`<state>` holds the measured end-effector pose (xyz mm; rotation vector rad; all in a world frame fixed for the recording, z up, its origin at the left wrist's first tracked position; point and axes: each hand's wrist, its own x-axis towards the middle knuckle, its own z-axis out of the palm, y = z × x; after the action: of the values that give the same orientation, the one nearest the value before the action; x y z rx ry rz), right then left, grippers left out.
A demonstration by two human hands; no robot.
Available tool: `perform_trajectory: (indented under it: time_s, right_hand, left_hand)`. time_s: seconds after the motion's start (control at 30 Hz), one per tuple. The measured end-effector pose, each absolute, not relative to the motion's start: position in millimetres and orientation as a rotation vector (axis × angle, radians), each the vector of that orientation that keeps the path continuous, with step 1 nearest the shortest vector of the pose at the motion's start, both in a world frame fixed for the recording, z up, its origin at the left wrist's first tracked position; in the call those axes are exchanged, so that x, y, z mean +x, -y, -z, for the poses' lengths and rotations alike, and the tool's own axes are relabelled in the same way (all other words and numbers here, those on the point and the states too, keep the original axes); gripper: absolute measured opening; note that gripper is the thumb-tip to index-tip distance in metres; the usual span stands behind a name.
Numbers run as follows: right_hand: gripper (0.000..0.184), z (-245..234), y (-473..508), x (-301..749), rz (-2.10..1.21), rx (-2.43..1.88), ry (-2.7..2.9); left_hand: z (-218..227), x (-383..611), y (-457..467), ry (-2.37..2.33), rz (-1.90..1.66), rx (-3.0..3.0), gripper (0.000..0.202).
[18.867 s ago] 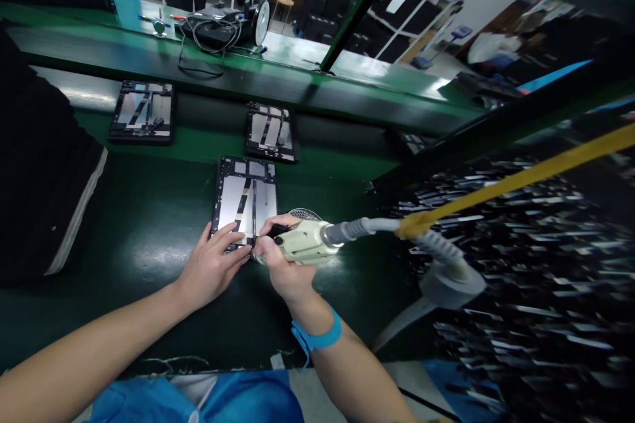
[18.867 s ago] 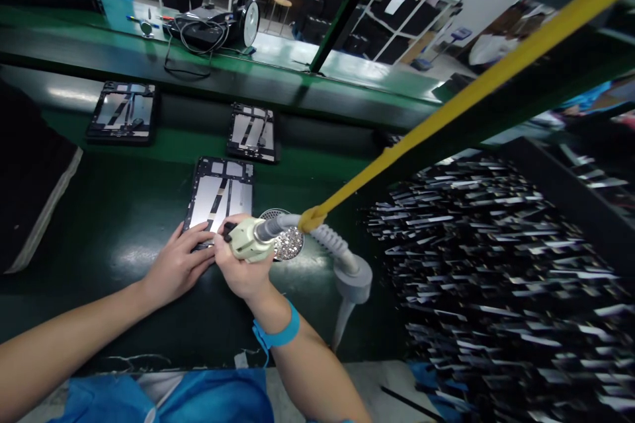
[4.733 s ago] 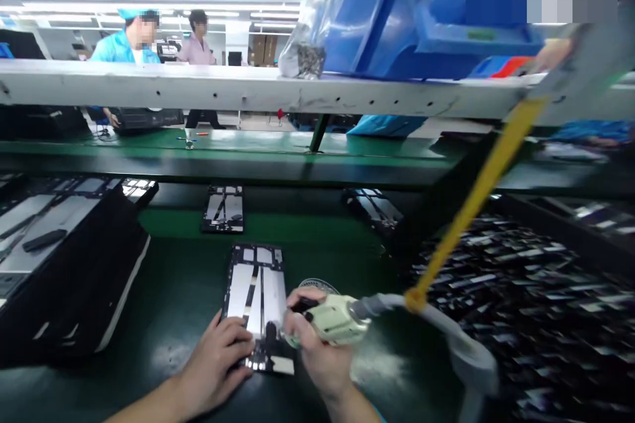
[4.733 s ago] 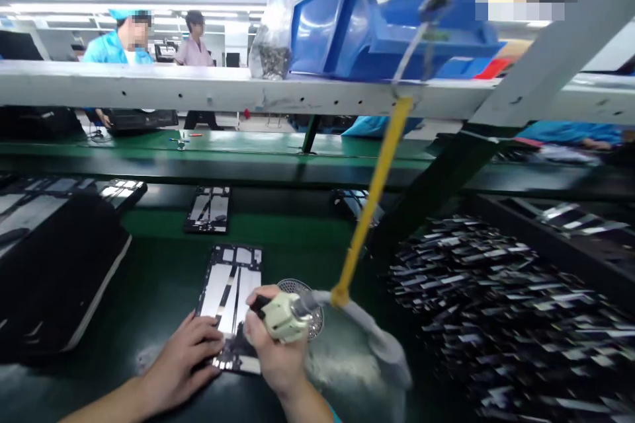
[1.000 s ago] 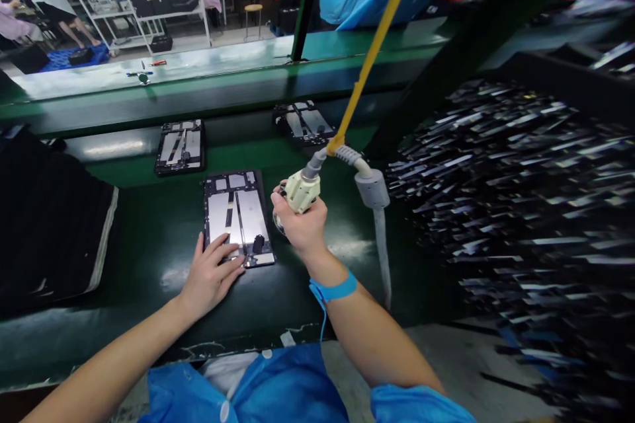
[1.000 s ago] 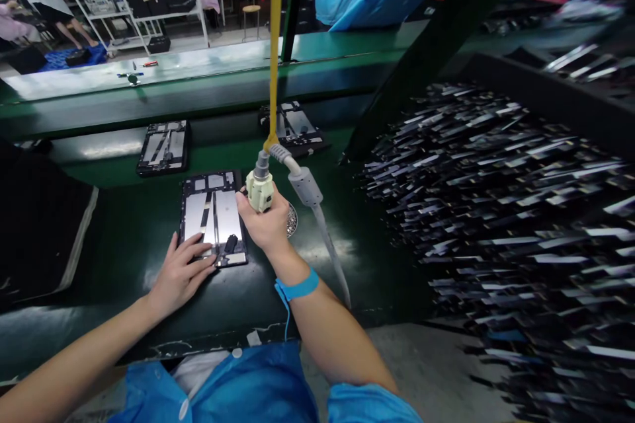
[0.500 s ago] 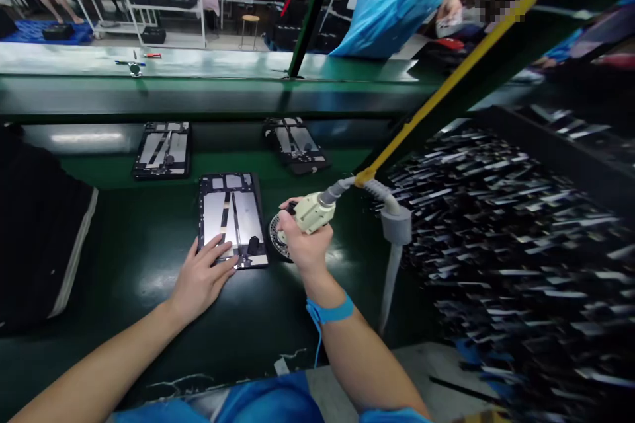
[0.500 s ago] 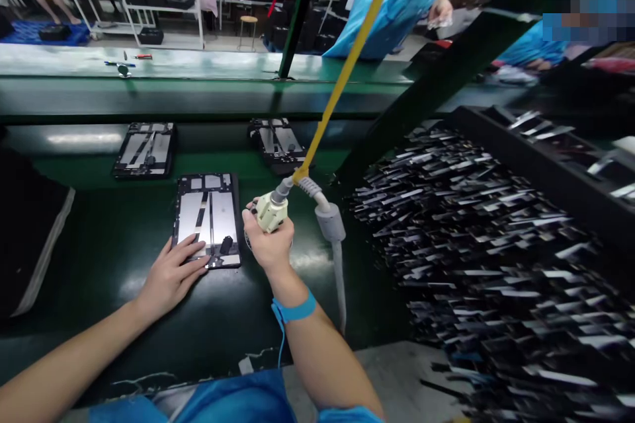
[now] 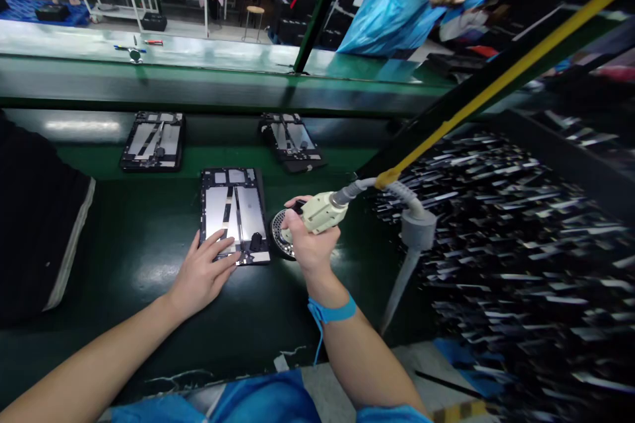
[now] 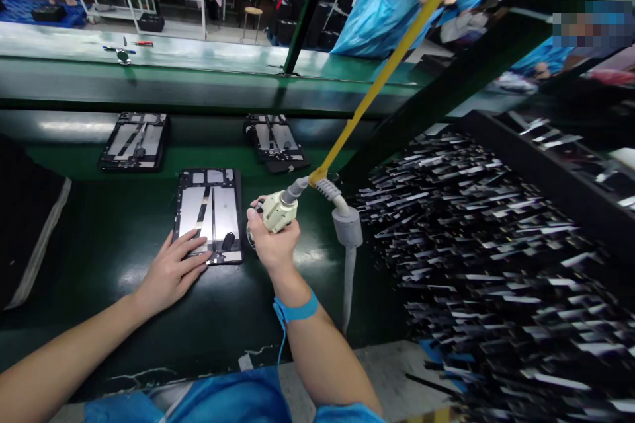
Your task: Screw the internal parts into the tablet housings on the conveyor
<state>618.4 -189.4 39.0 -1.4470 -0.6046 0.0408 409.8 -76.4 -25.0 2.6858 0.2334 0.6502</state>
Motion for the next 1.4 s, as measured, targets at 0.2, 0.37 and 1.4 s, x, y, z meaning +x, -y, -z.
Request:
perform_trajectory:
  time_s: [0.2, 0.37, 1.4]
  right_hand:
    - [0.02, -38, 190, 619, -0.062, -1.456, 0.598]
    - [0.02, -37, 190, 620, -0.055, -1.437, 0.611]
    - [0.021, -35, 172, 630, -0.041, -1.405, 0.548]
  left_hand:
    - [26, 410, 75, -0.224, -0.654, 2.683, 0.026]
    - [28, 410, 75, -0.218, -0.68, 2.669, 0.025]
    - [26, 409, 73, -0.221, -0.665, 2.599, 0.023]
